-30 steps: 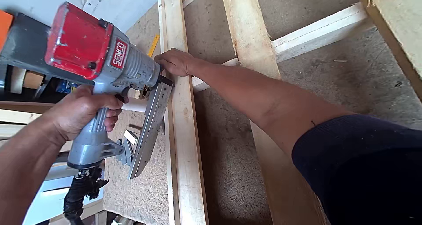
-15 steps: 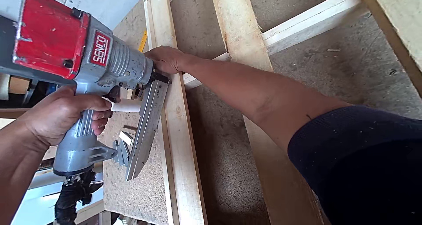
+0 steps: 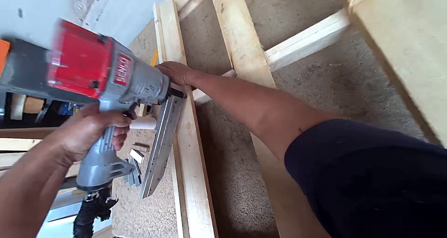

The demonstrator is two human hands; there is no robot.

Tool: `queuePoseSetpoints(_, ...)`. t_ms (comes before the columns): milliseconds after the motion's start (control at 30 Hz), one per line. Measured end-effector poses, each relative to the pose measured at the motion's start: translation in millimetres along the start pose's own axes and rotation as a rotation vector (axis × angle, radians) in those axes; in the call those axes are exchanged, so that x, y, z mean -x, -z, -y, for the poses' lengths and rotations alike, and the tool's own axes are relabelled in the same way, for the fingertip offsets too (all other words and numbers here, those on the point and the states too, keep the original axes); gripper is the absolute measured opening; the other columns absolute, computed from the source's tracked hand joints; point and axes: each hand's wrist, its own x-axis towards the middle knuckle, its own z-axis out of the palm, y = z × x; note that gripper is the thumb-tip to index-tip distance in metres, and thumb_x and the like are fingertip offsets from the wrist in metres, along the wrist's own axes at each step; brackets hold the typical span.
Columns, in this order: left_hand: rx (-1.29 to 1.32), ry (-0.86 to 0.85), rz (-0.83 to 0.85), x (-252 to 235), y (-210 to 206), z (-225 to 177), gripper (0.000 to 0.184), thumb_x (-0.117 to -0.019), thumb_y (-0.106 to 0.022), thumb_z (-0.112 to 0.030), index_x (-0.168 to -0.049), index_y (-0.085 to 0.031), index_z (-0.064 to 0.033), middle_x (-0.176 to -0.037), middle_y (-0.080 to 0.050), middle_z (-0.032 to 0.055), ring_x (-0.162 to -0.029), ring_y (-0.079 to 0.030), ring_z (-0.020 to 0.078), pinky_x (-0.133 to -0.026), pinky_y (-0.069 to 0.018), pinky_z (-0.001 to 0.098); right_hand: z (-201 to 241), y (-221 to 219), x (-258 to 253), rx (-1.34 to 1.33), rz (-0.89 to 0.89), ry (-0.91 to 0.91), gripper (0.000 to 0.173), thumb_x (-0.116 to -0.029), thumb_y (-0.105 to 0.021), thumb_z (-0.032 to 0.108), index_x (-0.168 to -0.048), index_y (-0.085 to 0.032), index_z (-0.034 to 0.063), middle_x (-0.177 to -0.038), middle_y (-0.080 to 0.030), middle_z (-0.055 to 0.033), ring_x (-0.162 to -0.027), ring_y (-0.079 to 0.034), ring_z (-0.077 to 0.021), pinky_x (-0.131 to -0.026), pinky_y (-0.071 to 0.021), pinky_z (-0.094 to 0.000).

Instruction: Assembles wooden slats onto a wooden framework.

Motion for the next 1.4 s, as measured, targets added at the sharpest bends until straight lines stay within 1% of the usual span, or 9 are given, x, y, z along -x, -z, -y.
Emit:
queuePoseSetpoints(67,-0.013,0.002,-0.041,13.6,-10.3,-6.9,0.011,-0.0937,-0.053,-0.013,-0.097,-0.062,-0.0077,-0.057,-0.049,0.0047,-0.043,-0.054,0.0176,-0.043,-0.0552,0.0361,17.6,-5.9,1.9,-0.342,-0.106,-0.095,0.052,-0.1117,-0.023,0.023,-0.138,-0.055,-0.007,-0.139,-0.06,-0.0232,-0.131,-0.057,-0.029,-0.11,-0.0447,-0.0463)
queuePoseSetpoints(133,-0.018,-0.016,-0.078,24.5,-24.2,-13.2,0.012,-0.0975,-0.054,-0.013,-0.095,-0.063,-0.0053,-0.059,-0.053,0.0089,-0.045,-0.057,0.0228,-0.044,-0.0566,0.0406,53.3,-2.4,28.8,-0.64,-0.3,-0.303,0.05,-0.1129,-0.026,0.028,-0.153,-0.036,0.0,-0.145,-0.057,-0.0203,-0.131,-0.057,-0.0315,-0.103,-0.0488,-0.0516)
queuePoseSetpoints(233,-0.002,-0.079,-0.069,39.2,-28.9,-17.2,0.014,-0.0989,-0.055,-0.015,-0.095,-0.064,-0.0054,-0.062,-0.058,0.0123,-0.047,-0.06,0.025,-0.045,-0.0577,0.0412,97.3,-17.1,103.7,-0.508,-0.564,-0.465,0.053,-0.109,-0.037,0.042,-0.147,-0.043,0.0064,-0.113,-0.07,-0.0178,-0.097,-0.071,-0.0303,-0.082,-0.0587,-0.0527)
queuePoseSetpoints(300,0.031,-0.138,-0.028,47.1,-30.4,-25.8,0.015,-0.0998,-0.053,-0.017,-0.096,-0.064,-0.0063,-0.063,-0.059,0.0109,-0.048,-0.061,0.023,-0.047,-0.0583,0.0397,121.3,-31.8,161.1,-0.463,-0.433,-0.551,0.063,-0.1056,-0.041,0.056,-0.144,-0.045,0.0061,-0.1,-0.069,-0.0184,-0.083,-0.07,-0.0303,-0.075,-0.0589,-0.052)
queuePoseSetpoints(400,0.078,-0.237,0.021,49.4,-50.0,-53.5,0.015,-0.1027,-0.052,-0.016,-0.098,-0.063,-0.0064,-0.063,-0.057,0.0073,-0.048,-0.06,0.0197,-0.047,-0.0584,0.0371,139.3,-51.1,217.9,-0.568,-0.247,-0.673,0.076,-0.0985,-0.053,0.065,-0.145,-0.044,0.0054,-0.11,-0.07,-0.0214,-0.081,-0.073,-0.0322,-0.071,-0.0623,-0.0489)
queuePoseSetpoints(533,0.052,-0.285,0.111,34.4,-80.2,-86.3,0.013,-0.1022,-0.053,-0.016,-0.099,-0.06,-0.0055,-0.061,-0.056,0.0065,-0.048,-0.06,0.0189,-0.049,-0.0597,0.0389,147.9,-50.9,242.0,-0.599,-0.234,-0.581,0.064,-0.1003,-0.065,0.043,-0.145,-0.038,0.0067,-0.104,-0.071,-0.017,-0.07,-0.073,-0.0266,-0.064,-0.0641,-0.0407)
queuePoseSetpoints(733,-0.005,-0.256,0.163,13.8,-99.3,-106.3,0.013,-0.1019,-0.051,-0.013,-0.095,-0.059,-0.0057,-0.061,-0.052,0.0057,-0.046,-0.057,0.0173,-0.047,-0.0583,0.0372,136.1,-56.0,238.1,-0.584,-0.364,-0.609,0.06,-0.1022,-0.063,0.041,-0.141,-0.039,0.0018,-0.099,-0.07,-0.018,-0.072,-0.073,-0.0232,-0.069,-0.0638,-0.0371)
queuePoseSetpoints(933,-0.03,-0.19,0.173,-0.9,-98.5,-111.2,0.016,-0.1009,-0.049,-0.015,-0.093,-0.06,-0.0071,-0.058,-0.049,0.0041,-0.044,-0.054,0.016,-0.044,-0.0551,0.0342,124.8,-56.3,237.8,-0.64,-0.36,-0.629,0.068,-0.0983,-0.069,0.042,-0.143,-0.032,0.005,-0.094,-0.069,-0.0167,-0.073,-0.074,-0.0231,-0.071,-0.0638,-0.0391)
queuePoseSetpoints(1400,-0.137,-0.177,0.176,7.3,-110.4,-142.5,0.013,-0.0976,-0.051,-0.015,-0.093,-0.061,-0.0079,-0.056,-0.048,0.0031,-0.043,-0.053,0.0155,-0.043,-0.0544,0.0341,130.5,-51.4,244.3,-0.607,-0.431,-0.574,0.07,-0.0944,-0.071,0.049,-0.138,-0.037,0.0064,-0.092,-0.068,-0.0128,-0.074,-0.072,-0.0209,-0.072,-0.0623,-0.0403)
